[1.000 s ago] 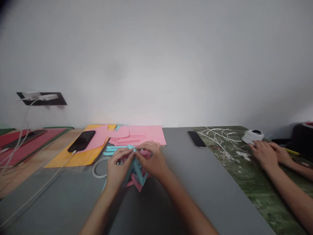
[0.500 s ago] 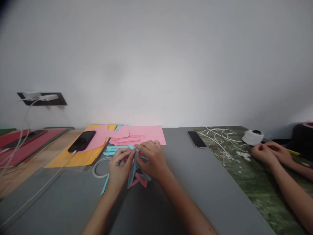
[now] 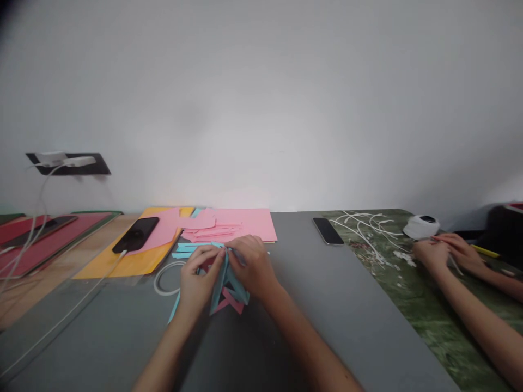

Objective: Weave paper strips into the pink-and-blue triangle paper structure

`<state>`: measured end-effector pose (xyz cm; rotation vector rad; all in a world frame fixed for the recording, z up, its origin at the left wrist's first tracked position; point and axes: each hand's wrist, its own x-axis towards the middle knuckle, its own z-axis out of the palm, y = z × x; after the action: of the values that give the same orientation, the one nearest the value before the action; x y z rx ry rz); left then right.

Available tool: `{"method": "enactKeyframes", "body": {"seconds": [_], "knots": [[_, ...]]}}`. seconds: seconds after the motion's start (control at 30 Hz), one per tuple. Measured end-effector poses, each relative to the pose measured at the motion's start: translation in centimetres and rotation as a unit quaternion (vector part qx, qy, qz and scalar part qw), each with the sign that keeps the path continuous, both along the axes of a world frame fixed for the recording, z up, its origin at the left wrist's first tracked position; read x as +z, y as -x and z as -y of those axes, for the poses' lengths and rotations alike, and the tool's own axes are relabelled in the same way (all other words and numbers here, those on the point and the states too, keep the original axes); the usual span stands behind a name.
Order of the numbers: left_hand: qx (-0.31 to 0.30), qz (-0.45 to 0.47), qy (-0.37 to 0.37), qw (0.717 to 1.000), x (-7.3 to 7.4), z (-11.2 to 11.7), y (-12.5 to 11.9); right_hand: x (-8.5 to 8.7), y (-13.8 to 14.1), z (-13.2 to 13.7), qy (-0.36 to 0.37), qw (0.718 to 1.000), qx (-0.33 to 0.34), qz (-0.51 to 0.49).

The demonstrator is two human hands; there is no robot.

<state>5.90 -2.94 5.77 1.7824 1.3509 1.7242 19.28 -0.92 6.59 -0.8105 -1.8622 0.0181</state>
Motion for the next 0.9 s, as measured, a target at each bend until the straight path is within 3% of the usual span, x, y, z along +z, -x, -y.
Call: {"method": "enactKeyframes", "body": {"seconds": [0.3, 0.57, 0.77, 0.9], "knots": [[-0.018, 0.025, 0.024, 0.999, 0.4, 0.0, 0.1, -0.2, 0.4, 0.0, 0.03, 0.998, 0.007, -0.057], [0.012, -0.007, -0.001, 1.0, 0.2, 0.0, 0.2, 0.1, 0.1, 0.2, 0.081, 0.992, 0.018, -0.095], [0.024, 0.001, 0.022, 0.999, 0.3, -0.1, 0.2, 0.2, -0.6, -0.4, 0.132, 0.985, -0.017, -0.11], [0.04, 0.017, 0.056, 0.997, 0.1, -0.1, 0.3, 0.4, -1.0, -0.6, 0.107, 0.983, -0.036, -0.146]]}}
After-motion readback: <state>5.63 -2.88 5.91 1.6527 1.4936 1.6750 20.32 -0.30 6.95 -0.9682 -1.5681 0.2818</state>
